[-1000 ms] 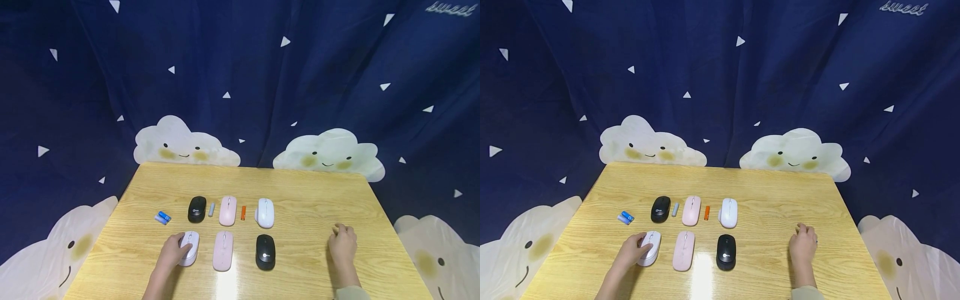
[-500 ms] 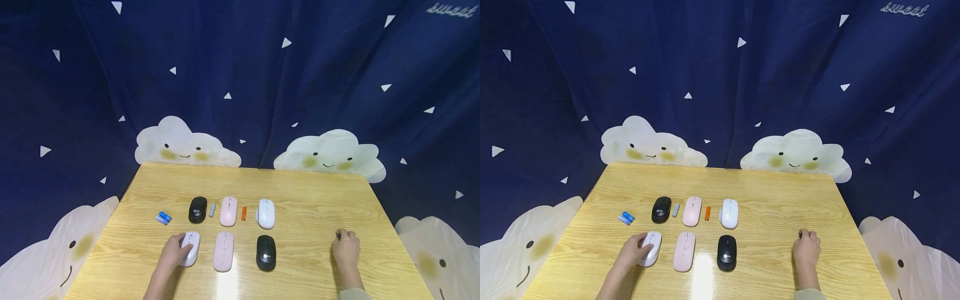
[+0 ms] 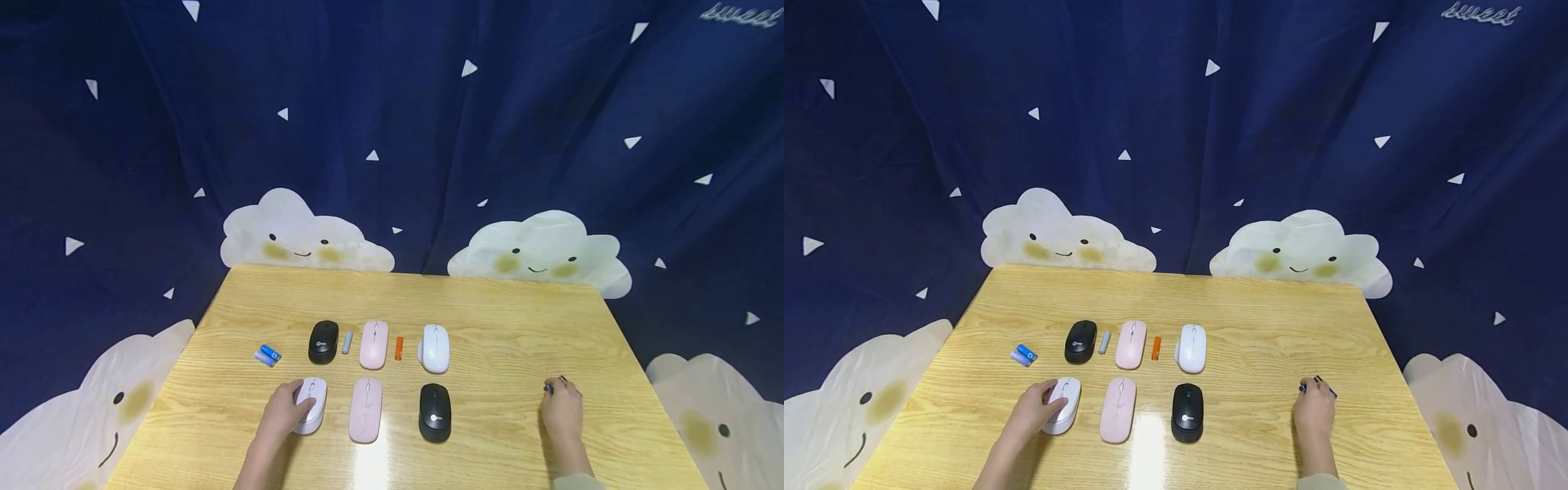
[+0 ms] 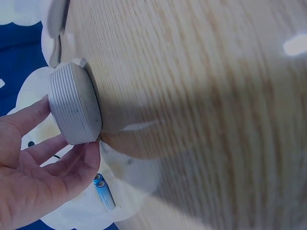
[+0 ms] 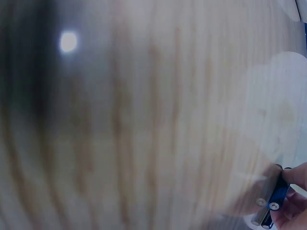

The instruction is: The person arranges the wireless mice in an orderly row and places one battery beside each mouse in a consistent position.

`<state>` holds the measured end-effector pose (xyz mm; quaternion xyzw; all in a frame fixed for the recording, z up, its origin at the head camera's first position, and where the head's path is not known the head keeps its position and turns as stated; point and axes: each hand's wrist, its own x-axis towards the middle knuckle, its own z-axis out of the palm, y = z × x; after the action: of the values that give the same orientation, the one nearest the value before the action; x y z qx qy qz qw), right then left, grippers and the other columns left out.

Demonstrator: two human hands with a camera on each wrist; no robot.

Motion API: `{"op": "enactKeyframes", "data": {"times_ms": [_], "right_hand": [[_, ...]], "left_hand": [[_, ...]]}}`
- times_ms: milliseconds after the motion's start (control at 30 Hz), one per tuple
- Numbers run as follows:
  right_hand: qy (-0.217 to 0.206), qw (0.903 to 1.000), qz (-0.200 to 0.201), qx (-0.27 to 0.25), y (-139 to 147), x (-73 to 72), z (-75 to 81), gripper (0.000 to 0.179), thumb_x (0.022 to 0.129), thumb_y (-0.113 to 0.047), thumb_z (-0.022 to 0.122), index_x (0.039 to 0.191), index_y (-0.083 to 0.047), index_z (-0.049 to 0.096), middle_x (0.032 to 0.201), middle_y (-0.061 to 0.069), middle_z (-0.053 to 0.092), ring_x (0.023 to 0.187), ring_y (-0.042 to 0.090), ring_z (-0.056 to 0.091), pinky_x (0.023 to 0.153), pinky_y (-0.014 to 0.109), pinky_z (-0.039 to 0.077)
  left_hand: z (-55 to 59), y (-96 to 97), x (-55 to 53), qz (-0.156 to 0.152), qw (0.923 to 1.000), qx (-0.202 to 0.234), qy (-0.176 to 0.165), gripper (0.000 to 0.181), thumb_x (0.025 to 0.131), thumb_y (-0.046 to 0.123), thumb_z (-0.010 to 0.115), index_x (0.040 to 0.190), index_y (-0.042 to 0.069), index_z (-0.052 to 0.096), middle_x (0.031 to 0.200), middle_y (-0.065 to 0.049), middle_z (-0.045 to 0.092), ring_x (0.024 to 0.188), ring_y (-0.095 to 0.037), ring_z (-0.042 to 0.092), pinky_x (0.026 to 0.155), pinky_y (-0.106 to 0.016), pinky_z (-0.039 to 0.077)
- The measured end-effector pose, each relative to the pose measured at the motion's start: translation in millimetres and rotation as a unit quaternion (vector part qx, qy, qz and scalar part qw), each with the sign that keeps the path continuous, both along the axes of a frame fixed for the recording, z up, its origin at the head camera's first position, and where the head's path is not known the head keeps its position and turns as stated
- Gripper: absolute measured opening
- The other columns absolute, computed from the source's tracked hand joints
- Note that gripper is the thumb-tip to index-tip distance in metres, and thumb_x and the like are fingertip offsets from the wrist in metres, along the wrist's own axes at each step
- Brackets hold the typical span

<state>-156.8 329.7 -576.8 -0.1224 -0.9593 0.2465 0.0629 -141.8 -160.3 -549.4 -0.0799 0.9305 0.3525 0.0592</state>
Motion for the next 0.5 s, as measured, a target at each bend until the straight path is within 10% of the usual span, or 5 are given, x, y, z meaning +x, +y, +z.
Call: {"op": "enactKeyframes", "data": {"times_ms": [500], "right_hand": [[0.045,0.9986,-0.017,-0.022,-14.2,-6.9,4.5,0.029,0.088,0.003,0.048,0.114,0.017,0.049,0.106,0.041,0.046,0.097,0.055,0.047,0.078,0.056,0.046]], "left_hand": [[0.4,0.1,0.5,0.004,1.0,0.001,0.002,0.049,0.078,0.011,0.067,0.116,-0.016,0.051,0.111,-0.035,0.052,0.106,-0.049,0.049,0.089,-0.053,0.042]]}}
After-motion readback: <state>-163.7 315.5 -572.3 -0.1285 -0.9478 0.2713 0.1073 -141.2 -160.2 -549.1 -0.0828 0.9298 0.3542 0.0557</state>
